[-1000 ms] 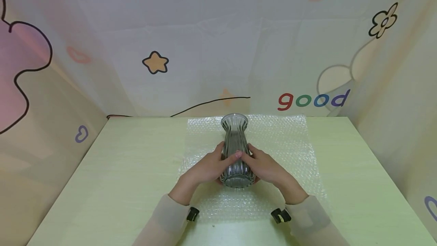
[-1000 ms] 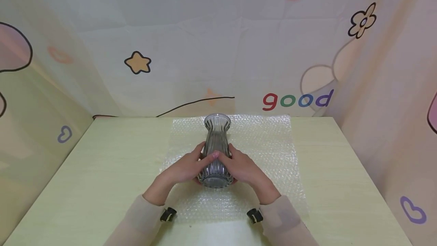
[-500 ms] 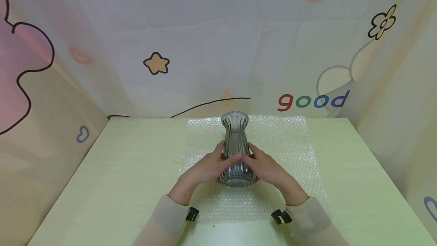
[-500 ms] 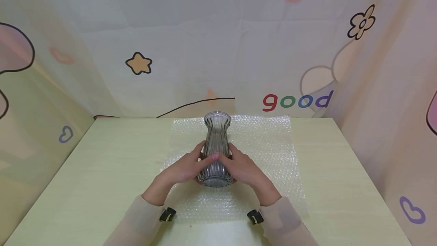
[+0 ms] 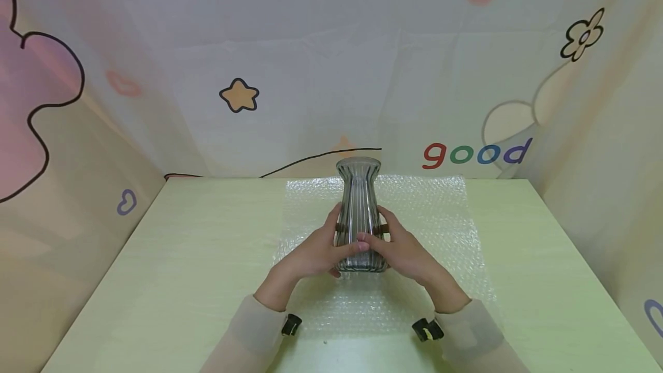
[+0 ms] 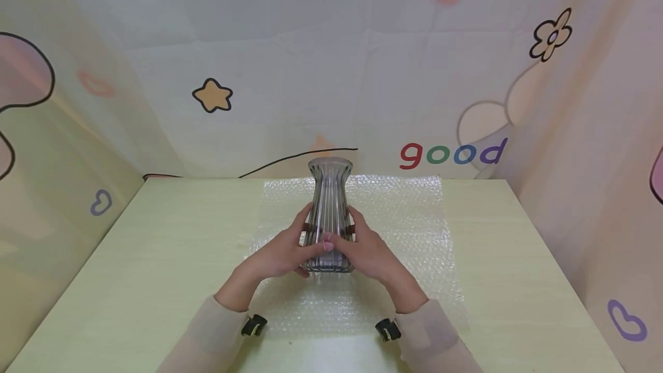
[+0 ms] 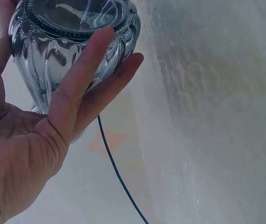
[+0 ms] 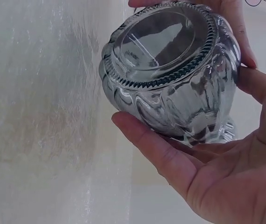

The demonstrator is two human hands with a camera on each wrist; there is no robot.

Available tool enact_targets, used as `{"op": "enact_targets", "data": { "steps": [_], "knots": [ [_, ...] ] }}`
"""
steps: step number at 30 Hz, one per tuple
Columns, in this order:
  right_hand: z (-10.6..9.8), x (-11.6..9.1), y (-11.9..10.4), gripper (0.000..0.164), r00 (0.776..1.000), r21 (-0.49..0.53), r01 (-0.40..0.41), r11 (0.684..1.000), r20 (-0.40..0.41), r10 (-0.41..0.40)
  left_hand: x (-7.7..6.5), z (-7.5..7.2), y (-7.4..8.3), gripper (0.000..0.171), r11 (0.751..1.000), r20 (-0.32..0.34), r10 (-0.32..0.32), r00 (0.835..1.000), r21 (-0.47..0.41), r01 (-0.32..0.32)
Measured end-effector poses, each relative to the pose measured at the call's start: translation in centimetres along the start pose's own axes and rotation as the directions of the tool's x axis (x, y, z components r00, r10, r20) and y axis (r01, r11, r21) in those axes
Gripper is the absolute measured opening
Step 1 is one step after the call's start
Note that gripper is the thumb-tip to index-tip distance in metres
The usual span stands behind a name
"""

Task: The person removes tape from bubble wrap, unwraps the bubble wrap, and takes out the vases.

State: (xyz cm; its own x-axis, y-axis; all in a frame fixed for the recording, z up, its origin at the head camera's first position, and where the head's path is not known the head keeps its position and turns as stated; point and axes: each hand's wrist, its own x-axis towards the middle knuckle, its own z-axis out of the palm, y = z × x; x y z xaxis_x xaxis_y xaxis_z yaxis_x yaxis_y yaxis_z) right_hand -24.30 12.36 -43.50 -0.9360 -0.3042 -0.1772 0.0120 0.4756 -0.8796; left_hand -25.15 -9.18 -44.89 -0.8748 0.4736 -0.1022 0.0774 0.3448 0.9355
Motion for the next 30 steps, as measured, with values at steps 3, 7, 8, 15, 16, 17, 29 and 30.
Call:
{"op": "enact_targets", "data": {
  "steps": [3, 7, 8, 15, 16, 17, 29, 30],
  "knots": [
    [-0.04, 0.05, 0.08, 0.093, 0.999, 0.011, 0.032, 0.999, -0.011, -0.032, -0.01, -0.05, 0.08, 0.111, 1.0, -0.017, 0.015, 1.0, -0.005, -0.015],
    [-0.1, 0.03, 0.16, 0.094, 0.998, 0.015, 0.068, 0.998, -0.015, -0.068, -0.05, -0.06, 0.14, 0.114, 1.0, -0.033, 0.012, 0.999, -0.022, -0.013],
    [-0.09, 0.03, 0.17, 0.094, 0.997, 0.019, 0.069, 0.997, -0.019, -0.069, -0.06, -0.05, 0.14, 0.114, 1.0, -0.036, 0.011, 0.999, -0.028, -0.012],
    [-0.16, 0.09, 0.18, 0.096, 0.995, 0.033, 0.095, 0.995, -0.037, -0.093, -0.14, -0.04, 0.29, 0.118, 0.997, -0.051, 0.045, 0.998, -0.057, -0.048],
    [-0.14, 0.11, 0.17, 0.097, 0.995, 0.038, 0.098, 0.995, -0.039, -0.096, -0.14, -0.04, 0.33, 0.119, 0.997, -0.056, 0.05, 0.997, -0.059, -0.053],
    [-0.13, 0.12, 0.18, 0.098, 0.994, 0.041, 0.1, 0.994, -0.042, -0.098, -0.14, -0.03, 0.35, 0.12, 0.997, -0.061, 0.052, 0.997, -0.06, -0.055],
    [0.03, 0.16, -0.01, 0.102, 0.981, 0.048, 0.177, 0.983, -0.089, -0.172, 0.23, 0.04, 0.23, 0.123, 0.982, -0.121, 0.186, 0.975, 0.009, -0.187],
    [0.06, 0.17, -0.04, 0.102, 0.979, 0.048, 0.187, 0.981, -0.094, -0.182, 0.28, 0.06, 0.21, 0.122, 0.979, -0.122, 0.203, 0.972, 0.004, -0.204]
  ]
}}
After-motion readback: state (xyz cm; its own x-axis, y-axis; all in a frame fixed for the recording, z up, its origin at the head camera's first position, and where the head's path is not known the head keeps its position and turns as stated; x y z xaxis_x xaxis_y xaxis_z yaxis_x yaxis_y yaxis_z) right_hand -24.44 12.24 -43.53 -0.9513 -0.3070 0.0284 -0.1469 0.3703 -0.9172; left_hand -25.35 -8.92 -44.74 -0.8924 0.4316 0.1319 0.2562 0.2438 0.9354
